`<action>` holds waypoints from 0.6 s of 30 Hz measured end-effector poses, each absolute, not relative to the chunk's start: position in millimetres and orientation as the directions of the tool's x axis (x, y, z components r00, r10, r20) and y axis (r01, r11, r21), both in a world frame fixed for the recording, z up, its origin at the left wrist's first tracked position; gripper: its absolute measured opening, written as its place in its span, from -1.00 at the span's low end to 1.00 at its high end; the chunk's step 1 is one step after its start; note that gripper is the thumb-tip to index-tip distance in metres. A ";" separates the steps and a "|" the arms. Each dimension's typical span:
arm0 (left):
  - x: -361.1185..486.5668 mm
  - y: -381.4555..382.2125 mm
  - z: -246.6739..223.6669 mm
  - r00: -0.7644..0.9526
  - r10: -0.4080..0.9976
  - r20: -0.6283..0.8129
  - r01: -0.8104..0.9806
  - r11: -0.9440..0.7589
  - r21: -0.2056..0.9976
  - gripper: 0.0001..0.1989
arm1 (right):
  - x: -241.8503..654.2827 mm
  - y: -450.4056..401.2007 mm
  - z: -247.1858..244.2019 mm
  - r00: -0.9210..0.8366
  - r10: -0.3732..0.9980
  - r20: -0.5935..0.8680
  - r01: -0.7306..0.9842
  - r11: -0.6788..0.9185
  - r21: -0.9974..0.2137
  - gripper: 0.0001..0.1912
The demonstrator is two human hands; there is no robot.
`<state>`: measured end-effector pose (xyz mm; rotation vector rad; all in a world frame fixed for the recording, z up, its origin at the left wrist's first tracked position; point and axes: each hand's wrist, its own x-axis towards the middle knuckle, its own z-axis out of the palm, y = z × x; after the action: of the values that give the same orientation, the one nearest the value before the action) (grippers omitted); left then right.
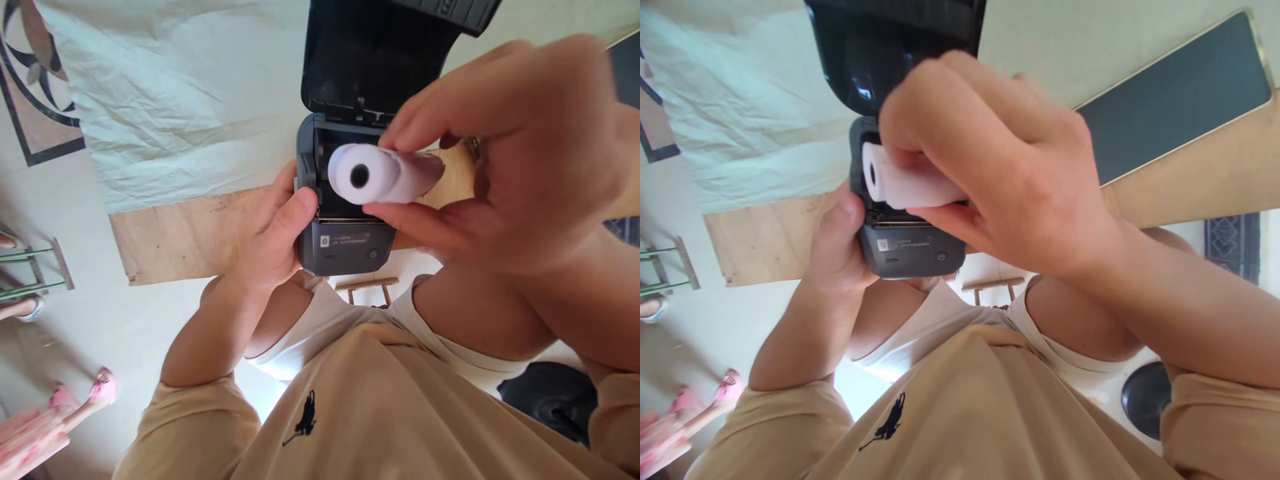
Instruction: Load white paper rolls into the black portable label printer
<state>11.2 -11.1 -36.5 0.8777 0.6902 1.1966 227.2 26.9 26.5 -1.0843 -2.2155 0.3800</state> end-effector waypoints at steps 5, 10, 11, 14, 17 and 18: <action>11.0 -13.3 -32.8 0.247 0.964 -0.102 -0.466 0.210 0.859 -0.70 | 214.0 29.6 36.5 -0.493 0.783 0.380 0.692 0.617 -0.374 -0.62; 11.2 -13.8 -34.4 0.218 0.975 -0.042 -0.439 0.137 0.888 -0.67 | 221.6 29.7 24.3 -0.558 0.702 0.444 0.659 0.699 -0.278 -0.66; 11.1 -13.7 -36.4 0.218 0.976 -0.029 -0.435 0.123 0.892 -0.65 | 223.6 29.4 20.6 -0.570 0.667 0.480 0.644 0.725 -0.244 -0.71; 10.5 -12.8 -38.8 0.206 0.978 0.013 -0.438 0.081 0.896 -0.57 | 227.8 27.3 12.5 -0.559 0.585 0.587 0.616 0.767 -0.178 -0.73; 8.8 -11.6 -28.0 0.243 0.968 -0.063 -0.438 0.167 0.883 -0.53 | 229.5 24.5 11.3 -0.626 0.568 0.535 0.572 0.800 -0.180 -0.68; 7.9 -11.2 -22.0 0.273 0.955 -0.118 -0.419 0.228 0.879 -0.49 | 229.8 23.6 12.1 -0.659 0.550 0.513 0.542 0.820 -0.183 -0.70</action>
<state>7.9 -11.2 -22.0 0.8497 0.7815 1.0920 229.8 23.6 12.1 -0.8025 -2.4370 0.0180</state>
